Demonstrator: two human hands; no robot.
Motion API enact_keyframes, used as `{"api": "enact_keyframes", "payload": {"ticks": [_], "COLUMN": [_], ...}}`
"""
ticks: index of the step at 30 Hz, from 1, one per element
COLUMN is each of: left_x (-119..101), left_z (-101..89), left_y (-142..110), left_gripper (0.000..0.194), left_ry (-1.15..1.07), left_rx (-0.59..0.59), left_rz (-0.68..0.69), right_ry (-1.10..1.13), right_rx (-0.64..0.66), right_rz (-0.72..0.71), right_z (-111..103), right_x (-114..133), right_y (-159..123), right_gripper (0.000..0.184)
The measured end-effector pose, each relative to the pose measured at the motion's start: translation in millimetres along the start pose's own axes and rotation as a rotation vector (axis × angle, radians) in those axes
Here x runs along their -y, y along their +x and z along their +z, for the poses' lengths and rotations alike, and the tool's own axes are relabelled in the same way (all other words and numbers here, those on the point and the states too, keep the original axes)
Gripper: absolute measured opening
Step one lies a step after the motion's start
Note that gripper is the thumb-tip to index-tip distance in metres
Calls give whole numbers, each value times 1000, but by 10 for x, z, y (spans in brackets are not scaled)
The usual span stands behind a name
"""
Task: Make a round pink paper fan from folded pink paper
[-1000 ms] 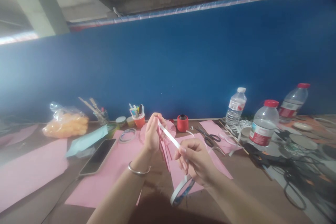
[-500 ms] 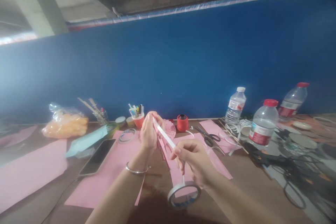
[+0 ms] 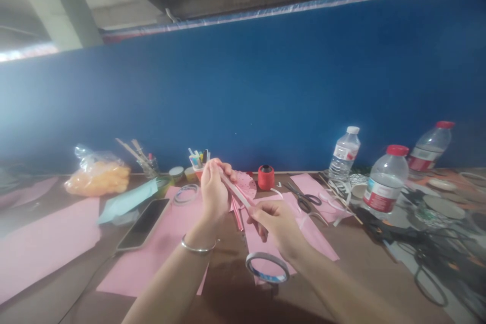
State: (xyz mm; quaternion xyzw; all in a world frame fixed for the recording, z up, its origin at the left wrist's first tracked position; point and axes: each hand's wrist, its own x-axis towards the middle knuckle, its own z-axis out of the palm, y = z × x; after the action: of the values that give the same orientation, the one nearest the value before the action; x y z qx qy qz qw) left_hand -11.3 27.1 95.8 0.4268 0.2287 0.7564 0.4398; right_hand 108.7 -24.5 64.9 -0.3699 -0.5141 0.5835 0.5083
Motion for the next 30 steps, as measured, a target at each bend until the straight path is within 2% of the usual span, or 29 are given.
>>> {"api": "enact_keyframes", "payload": {"ticks": [9, 22, 30], "left_x": [46, 80, 132], "left_z": [39, 8, -25], "left_y": [-48, -55, -46], "left_gripper": [15, 20, 22], "left_ry": [6, 25, 145], "left_rx": [-135, -124, -96], "left_rz": [-11, -35, 63], "right_ry": [-74, -48, -4], "right_rx": [-1, 16, 57], "right_rz": [0, -16, 10], "right_z": [-8, -20, -39], "right_x": [-66, -125, -27], "right_y": [0, 21, -8], "right_gripper": [29, 30, 28]}}
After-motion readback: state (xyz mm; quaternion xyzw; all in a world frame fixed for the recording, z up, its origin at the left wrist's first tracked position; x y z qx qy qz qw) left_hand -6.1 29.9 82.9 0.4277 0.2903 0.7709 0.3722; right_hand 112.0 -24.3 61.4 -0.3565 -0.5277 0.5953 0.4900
